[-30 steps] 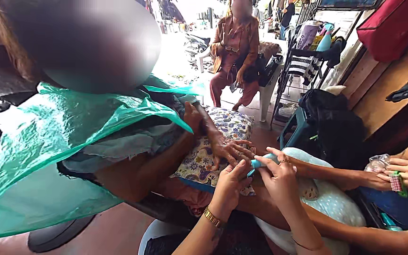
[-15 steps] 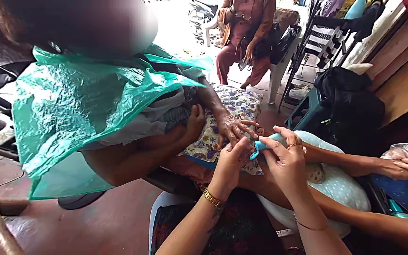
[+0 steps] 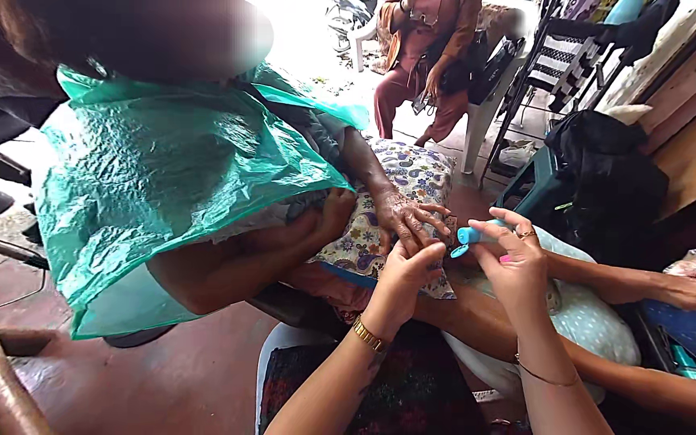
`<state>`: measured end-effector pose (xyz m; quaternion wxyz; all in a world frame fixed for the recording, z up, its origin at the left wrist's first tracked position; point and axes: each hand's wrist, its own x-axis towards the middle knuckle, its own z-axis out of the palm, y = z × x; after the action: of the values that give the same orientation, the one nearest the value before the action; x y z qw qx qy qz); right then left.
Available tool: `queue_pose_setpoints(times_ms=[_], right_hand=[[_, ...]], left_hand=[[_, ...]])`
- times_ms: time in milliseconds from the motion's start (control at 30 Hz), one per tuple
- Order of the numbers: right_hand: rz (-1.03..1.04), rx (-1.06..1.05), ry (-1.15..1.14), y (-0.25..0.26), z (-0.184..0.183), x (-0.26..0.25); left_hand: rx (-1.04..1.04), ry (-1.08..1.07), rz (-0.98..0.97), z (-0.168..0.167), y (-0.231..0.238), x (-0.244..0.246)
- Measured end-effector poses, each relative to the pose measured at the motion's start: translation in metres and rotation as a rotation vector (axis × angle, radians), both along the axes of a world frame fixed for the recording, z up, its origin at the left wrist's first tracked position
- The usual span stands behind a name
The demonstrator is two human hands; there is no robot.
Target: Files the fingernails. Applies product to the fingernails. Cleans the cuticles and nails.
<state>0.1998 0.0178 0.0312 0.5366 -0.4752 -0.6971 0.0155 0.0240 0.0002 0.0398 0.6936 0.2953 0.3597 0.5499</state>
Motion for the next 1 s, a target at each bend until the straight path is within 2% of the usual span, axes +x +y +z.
queue_pose_setpoints(times_ms=[133,300,533,633,767,900,1000], right_hand=[[-0.069,0.125,-0.188,0.005,0.013,-0.005],[-0.039,0.183,-0.423,0.010,0.017,-0.014],[0.139,-0.194,0.092,0.020,-0.003,0.010],[0.175,-0.259,0.199,0.023,-0.012,0.017],[0.146,-0.238,0.181,0.027,-0.013,0.022],[0.097,-0.161,0.054,0.038,-0.008,0.025],[0.103,-0.084,-0.057,0.046,0.001,0.022]], left_hand=[[-0.134,-0.129,0.073,0.008,0.016,0.010],[-0.129,-0.123,0.188,0.009,0.020,0.019],[0.005,-0.066,0.226,-0.001,0.013,0.024],[0.046,-0.063,0.219,-0.006,0.013,0.022],[0.086,-0.040,0.104,-0.005,0.012,0.017],[-0.046,-0.127,0.057,0.003,0.022,0.014],[-0.151,-0.198,0.116,0.011,0.033,0.018]])
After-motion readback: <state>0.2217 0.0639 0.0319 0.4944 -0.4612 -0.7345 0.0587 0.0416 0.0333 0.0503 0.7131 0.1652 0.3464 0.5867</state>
